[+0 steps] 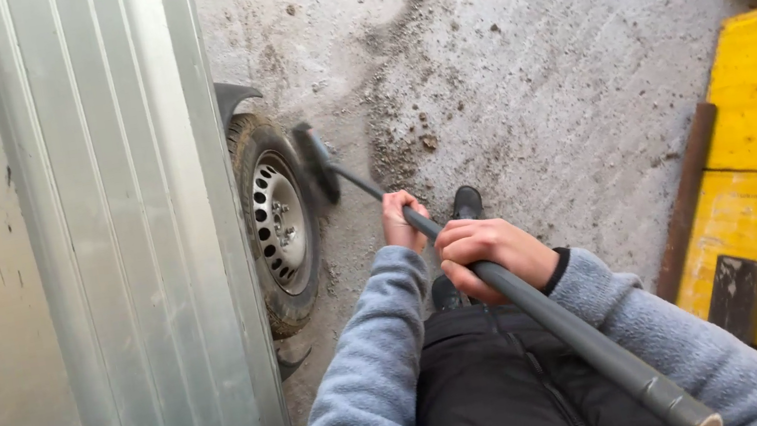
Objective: Sweeping dirt and debris off a concrete garage floor using a push broom.
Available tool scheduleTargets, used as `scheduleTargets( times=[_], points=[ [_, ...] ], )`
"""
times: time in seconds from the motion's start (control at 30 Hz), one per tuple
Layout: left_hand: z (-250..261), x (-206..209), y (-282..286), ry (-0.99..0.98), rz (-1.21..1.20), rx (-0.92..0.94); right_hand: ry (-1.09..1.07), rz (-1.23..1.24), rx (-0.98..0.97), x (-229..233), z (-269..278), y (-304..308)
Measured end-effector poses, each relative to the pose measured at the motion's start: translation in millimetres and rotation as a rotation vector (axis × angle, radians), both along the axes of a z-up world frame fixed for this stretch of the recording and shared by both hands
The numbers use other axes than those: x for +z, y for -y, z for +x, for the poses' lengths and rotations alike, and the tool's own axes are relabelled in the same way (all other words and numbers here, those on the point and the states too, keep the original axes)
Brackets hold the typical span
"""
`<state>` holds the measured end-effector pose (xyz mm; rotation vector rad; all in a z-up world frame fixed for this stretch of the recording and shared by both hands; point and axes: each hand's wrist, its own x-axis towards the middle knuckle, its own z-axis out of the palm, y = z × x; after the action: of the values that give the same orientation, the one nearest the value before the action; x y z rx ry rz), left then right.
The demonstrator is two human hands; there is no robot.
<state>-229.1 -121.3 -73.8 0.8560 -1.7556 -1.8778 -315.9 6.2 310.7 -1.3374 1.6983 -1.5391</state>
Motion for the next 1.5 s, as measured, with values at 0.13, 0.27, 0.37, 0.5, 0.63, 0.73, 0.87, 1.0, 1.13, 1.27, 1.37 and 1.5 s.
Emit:
scheduleTargets(
  times=[0.13, 0.27, 0.37, 0.5, 0.63, 0.73, 0.87, 1.0, 1.13, 1.27, 1.37, 1.5],
  points=[
    [-40, 72, -17, -0.099, 0.533, 0.049, -0.053, 0.05, 0.014, -7, -38, -8],
    [-103, 116, -28, 0.008, 0.343, 0.032, -0.154, -0.063, 0.004, 29, -87, -10],
    [-125, 112, -15, 0.151, -0.186, -0.078, -0.159, -0.108, 0.024, 49, -120, -2],
    [-162, 79, 35, 0.217, -0.257, 0.033, -0.13, -0.19, 0.016, 39, -150, 27],
    [-166, -10, 102, 0.152, -0.189, 0.032, -0.074, -0.168, -0.018, -16, -157, 60],
    [-156, -44, 124, 0.203, -0.228, -0.031, -0.014, -0.078, -0.016, -36, -157, 74],
    [-175, -9, 91, 0.131, 0.338, 0.188, 0.003, 0.04, 0.016, -46, -171, 63],
    [-223, 45, 30, 0.055, 0.84, 0.218, -0.153, 0.054, -0.074, -31, -187, 45],
    [-219, 67, 8, 0.08, 0.021, -0.262, -0.276, 0.03, -0.12, 9, -188, 39],
    [-223, 100, 15, 0.085, 0.02, -0.19, -0.347, -0.072, -0.113, 31, -190, 36],
    [-227, 147, 25, 0.108, 0.149, -0.075, -0.313, -0.092, -0.099, 30, -191, 35],
    [-225, 137, 45, 0.081, 0.718, 0.314, -0.141, -0.065, -0.074, 21, -192, 36]
  ],
)
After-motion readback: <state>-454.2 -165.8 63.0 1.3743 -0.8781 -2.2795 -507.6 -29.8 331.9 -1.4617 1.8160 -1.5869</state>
